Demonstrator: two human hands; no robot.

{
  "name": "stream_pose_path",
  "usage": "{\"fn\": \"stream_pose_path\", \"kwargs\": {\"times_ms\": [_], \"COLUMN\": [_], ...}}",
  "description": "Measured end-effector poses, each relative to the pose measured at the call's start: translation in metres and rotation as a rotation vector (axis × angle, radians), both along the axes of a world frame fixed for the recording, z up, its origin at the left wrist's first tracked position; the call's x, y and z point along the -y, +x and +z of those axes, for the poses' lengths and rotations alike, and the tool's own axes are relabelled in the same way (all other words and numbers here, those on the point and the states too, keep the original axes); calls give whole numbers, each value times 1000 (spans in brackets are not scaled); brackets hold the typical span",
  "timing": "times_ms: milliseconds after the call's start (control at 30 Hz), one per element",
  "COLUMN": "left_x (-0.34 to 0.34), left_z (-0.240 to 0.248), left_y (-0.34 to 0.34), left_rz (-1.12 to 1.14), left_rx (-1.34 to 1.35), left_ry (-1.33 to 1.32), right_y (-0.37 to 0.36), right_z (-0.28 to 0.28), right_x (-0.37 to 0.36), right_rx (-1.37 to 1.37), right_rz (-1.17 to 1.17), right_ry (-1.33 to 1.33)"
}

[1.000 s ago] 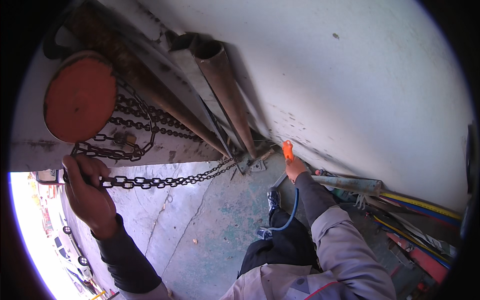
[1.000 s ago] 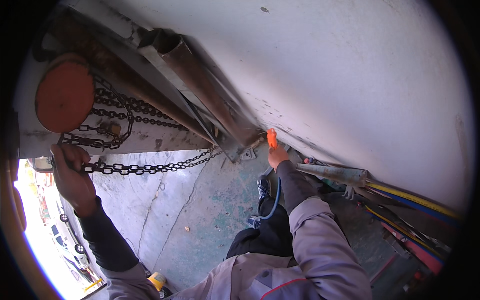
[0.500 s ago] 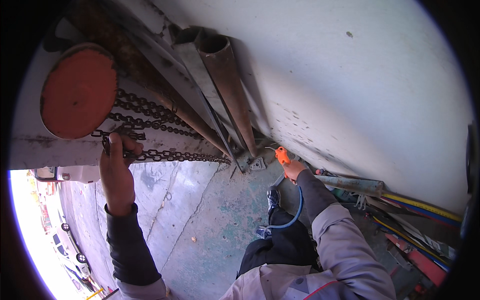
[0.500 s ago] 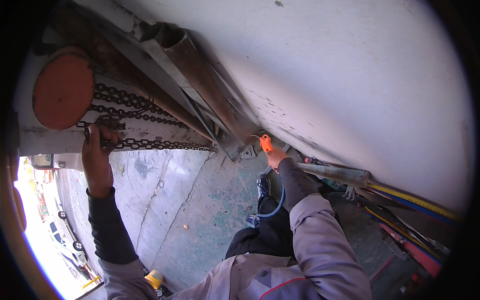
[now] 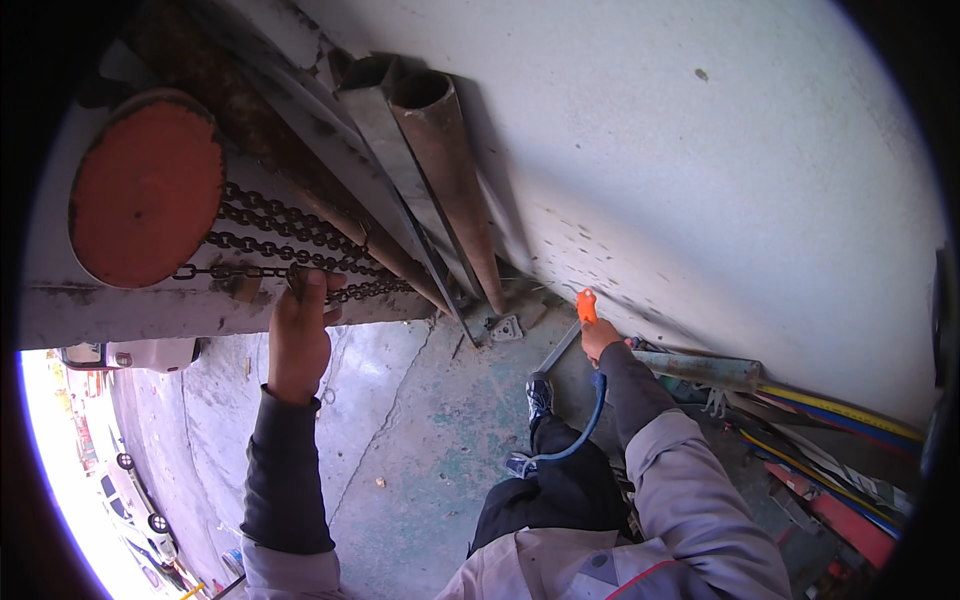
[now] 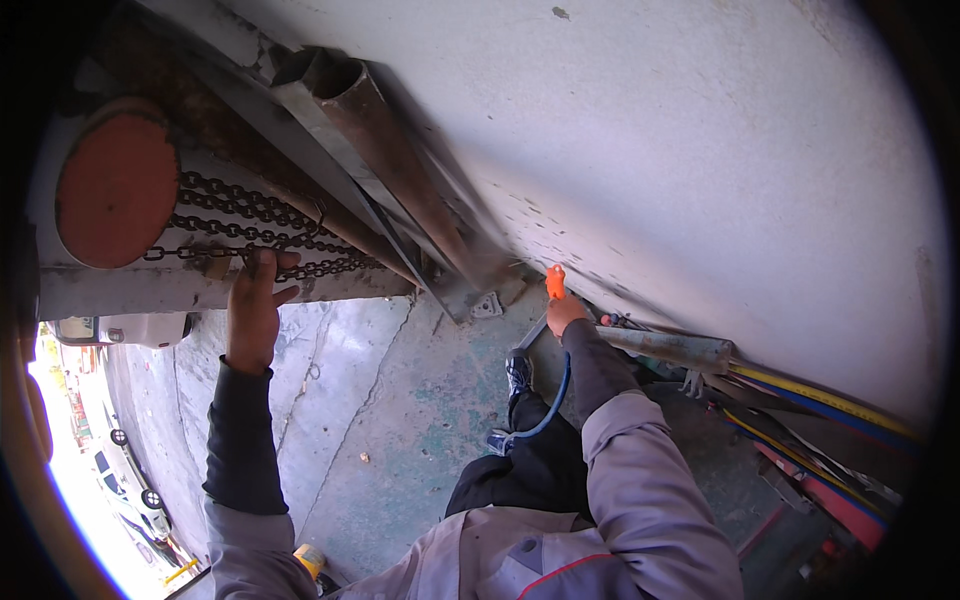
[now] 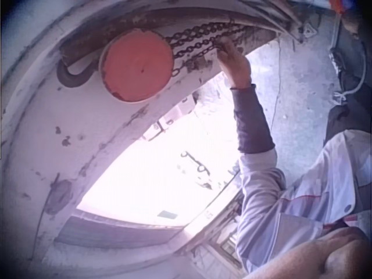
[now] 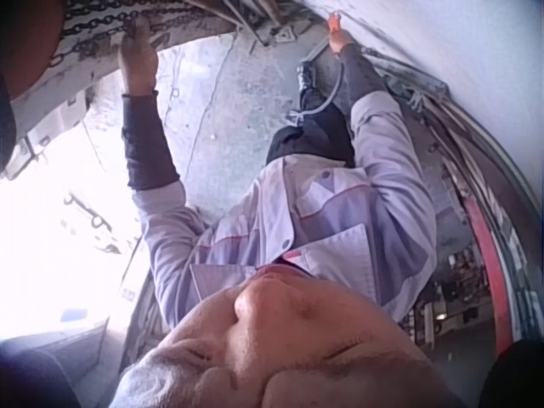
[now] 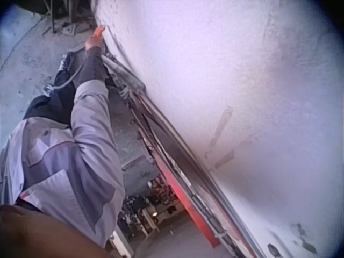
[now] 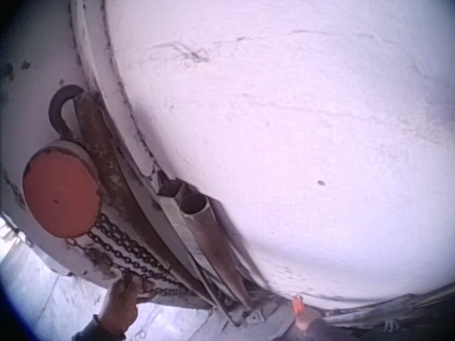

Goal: The person uses an air blow gun to blow dust and debris off various items in a workshop, including a tool cart, metal pipes, and a chain hoist. The person moves around the area to reach different surfaces and objects.

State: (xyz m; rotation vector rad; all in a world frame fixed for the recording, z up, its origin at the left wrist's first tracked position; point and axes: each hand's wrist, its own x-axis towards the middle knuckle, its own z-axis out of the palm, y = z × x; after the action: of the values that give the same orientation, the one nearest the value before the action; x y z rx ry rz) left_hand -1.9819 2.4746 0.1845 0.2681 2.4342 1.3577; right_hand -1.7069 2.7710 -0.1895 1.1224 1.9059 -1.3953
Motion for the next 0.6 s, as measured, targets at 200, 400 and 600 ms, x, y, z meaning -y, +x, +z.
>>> {"fn": "stream_pose_path", "kwargs": {"times_ms": [200,400,600], "left_x": [8,20,58], "left_z": [-45,-76,-110], "left_y": [-9,-4,30], "left_rz": [-44,-311,-107], "left_rx": [22,-211,-57], "left_ry": [2,-261,-169], "right_y": [17,49,72], "right_z": [-22,-52,-55], "right_x": [-8,-21,-20], "right_rx": [-81,-138,-131], "right_rz": [-72,81,142], "right_ry": [100,229,375]}}
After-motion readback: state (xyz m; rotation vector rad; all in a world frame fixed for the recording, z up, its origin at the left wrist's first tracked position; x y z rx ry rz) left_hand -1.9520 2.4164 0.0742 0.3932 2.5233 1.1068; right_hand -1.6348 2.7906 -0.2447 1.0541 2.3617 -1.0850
